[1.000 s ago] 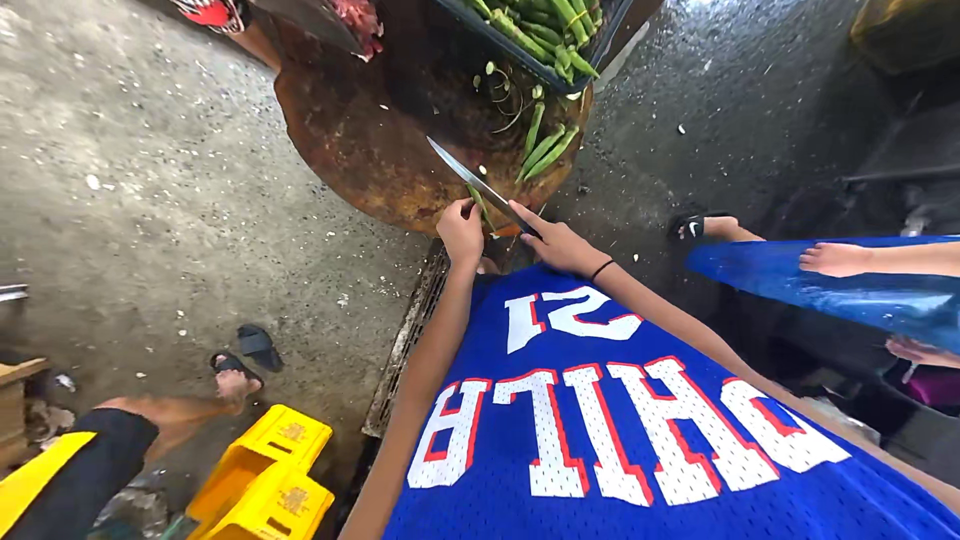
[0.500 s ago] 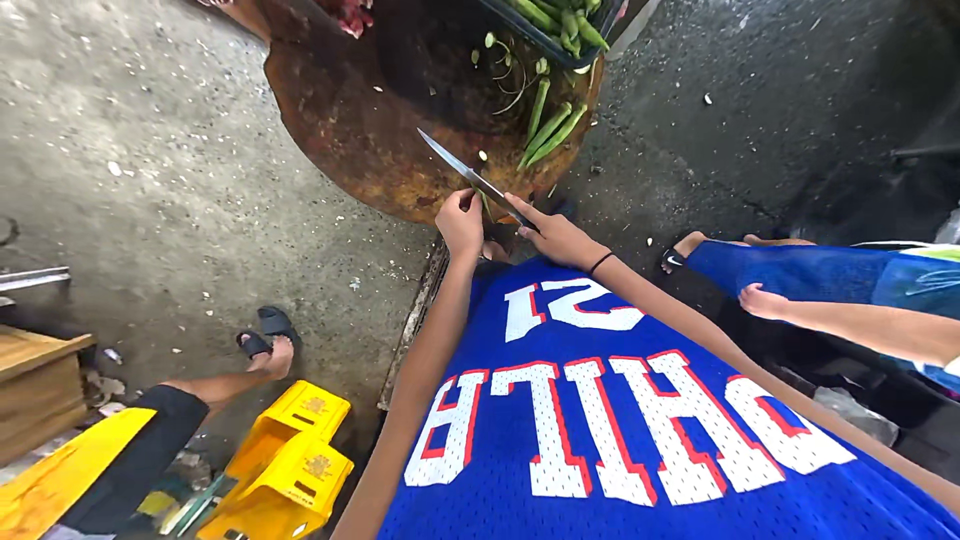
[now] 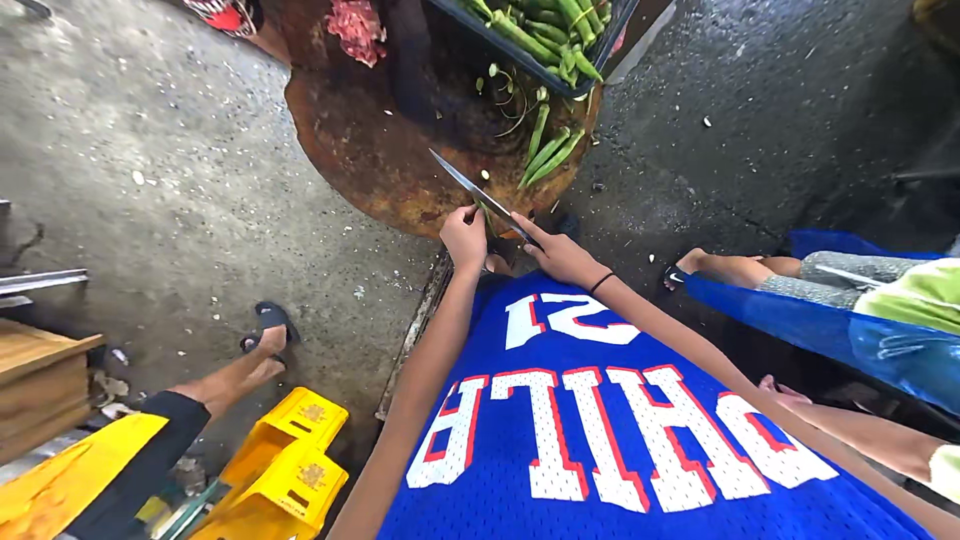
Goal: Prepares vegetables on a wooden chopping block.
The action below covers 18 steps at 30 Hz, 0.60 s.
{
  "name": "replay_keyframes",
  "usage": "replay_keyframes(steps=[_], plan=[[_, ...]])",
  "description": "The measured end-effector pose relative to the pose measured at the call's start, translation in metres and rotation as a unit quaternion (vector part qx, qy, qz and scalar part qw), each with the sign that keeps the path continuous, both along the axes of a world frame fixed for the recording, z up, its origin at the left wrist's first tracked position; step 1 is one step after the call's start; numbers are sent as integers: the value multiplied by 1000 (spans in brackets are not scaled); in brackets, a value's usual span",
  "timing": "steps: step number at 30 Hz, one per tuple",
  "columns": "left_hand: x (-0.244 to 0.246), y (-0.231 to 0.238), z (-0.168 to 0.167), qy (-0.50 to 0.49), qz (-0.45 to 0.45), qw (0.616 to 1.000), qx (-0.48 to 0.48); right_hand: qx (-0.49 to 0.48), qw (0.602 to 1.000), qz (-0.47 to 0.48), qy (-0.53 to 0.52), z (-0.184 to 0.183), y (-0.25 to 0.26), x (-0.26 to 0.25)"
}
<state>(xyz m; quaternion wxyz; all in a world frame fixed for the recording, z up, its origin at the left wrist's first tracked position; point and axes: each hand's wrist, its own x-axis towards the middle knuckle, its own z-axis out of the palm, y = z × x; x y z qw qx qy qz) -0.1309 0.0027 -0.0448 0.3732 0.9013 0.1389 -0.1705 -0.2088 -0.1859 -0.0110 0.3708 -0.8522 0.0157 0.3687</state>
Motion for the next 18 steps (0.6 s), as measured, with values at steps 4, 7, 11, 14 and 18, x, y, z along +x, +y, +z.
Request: replay_keyframes(steps=[4, 7, 11, 14, 18], plan=[[-1, -2, -1, 11, 14, 1000, -15, 7, 1000, -19, 20, 5, -33, -50], [-3, -2, -4, 11, 29, 999, -32, -3, 996, -11, 87, 13, -61, -76], [-4, -3, -7, 3, 46, 997, -67, 8, 998, -35, 52, 15, -71, -89], [-7, -3, -6, -2, 58, 995, -83, 12, 999, -52, -4, 8, -61, -74], [-15, -4, 0, 2, 42, 996, -75, 25, 998, -42, -30, 9, -39, -34]])
